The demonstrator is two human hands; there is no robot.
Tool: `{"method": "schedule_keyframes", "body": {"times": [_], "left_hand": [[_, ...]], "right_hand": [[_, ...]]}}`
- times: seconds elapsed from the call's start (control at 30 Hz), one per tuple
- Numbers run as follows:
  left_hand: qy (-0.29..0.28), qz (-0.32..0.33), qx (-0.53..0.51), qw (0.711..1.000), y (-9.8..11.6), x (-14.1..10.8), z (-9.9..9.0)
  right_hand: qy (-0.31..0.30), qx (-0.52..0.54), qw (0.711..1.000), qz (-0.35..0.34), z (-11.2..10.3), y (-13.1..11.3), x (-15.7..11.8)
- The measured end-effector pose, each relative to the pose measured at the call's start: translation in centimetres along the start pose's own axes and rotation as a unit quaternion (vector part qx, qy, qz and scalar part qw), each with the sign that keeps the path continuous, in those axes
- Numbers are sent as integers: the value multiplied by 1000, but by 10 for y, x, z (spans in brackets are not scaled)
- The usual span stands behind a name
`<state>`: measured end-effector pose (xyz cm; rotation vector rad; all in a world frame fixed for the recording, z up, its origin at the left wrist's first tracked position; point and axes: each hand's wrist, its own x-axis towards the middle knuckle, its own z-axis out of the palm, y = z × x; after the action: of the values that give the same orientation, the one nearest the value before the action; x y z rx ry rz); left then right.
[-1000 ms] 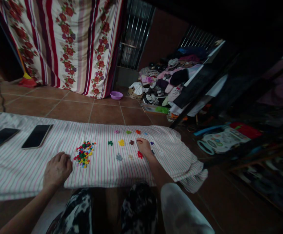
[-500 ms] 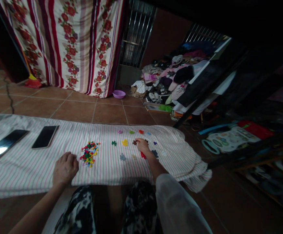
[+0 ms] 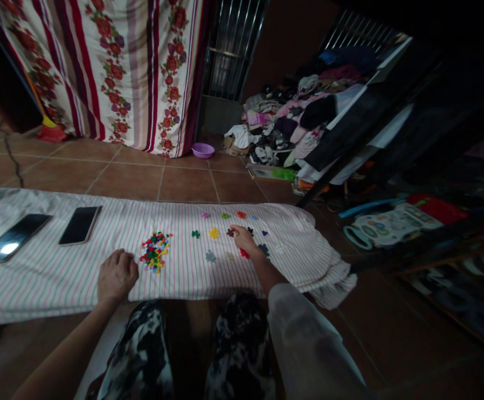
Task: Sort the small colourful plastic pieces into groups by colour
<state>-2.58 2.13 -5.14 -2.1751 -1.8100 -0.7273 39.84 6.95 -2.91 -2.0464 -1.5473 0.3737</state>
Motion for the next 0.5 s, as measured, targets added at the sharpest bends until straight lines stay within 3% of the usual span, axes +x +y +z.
{"method": "schedule_keyframes", "body": {"times": [0.27,0.4,0.5], "left_hand": [[-6,-21,-1,1000,2,1,1],[-15,-28,-3,999,3,1,0],[-14,-33,-6,999,3,1,0]], "right_hand": [[-37,31,998,27,0,9,-1],[11,-2,1000,0,-1,2,-5],[50,-1,998,-48,5,-17,-13]]}}
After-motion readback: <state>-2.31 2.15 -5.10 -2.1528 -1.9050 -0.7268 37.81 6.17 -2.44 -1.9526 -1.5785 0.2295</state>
